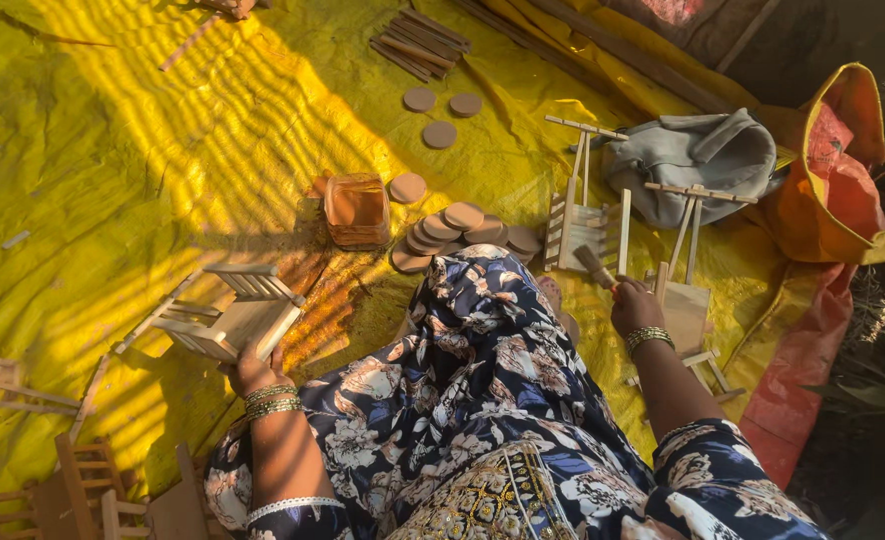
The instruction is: The person sits on a yellow tarp on the ground and assembles miniature wooden chairs, applying glue from a small container to the joints of chair frames and pressing the parts together. They handle several unfinished chairs one at a time, dipping an applicator into the glue container between joints.
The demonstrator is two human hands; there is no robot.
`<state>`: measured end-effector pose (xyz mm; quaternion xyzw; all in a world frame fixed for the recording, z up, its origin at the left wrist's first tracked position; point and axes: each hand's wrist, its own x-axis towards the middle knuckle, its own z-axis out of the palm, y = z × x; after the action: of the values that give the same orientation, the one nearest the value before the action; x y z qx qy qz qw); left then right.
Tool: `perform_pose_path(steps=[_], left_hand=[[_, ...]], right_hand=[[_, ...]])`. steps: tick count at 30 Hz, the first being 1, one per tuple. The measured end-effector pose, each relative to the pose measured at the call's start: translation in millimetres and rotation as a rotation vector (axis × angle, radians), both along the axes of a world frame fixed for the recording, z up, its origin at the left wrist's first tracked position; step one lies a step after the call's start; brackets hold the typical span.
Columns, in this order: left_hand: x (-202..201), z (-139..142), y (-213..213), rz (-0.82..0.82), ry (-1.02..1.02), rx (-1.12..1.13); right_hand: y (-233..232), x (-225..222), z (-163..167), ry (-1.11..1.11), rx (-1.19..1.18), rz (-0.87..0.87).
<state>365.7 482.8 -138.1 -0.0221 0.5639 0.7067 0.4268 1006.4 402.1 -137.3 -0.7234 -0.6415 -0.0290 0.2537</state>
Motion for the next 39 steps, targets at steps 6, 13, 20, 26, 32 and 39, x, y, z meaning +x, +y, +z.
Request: perform_pose_path(steps=[6,13,20,26,32,39], left_hand=[[0.7,7.1,-25.5,-0.110,-0.072,0.272],[9.9,17.6,-52.8,-0.076,0.094,0.376],[15.9,20.7,-75.0,-0.074,0.059,0.322],[25.1,6.1,-59.3,-0.115,0.007,0.403],[22.8,-10.2,-45.9,-0.223,0.128,0.264],[15.8,-20.7,-32.6,-0.139,0.146,0.267]], right_hand=[[-29.4,-16.1,-3.7,0.022,-0.332,-0.005],[-64.1,-34.0,-9.9,0.030,-0.276,0.016],[-43.7,-22.5,-10.9,0.538,-0.027,0.004],[44.7,-53.7,19.1,0.940,0.266,0.296],[99.1,-139.1,61.6,1.219,0.239,0.463],[186.2,-259.4,53.6,1.729,-0.158,0.315]])
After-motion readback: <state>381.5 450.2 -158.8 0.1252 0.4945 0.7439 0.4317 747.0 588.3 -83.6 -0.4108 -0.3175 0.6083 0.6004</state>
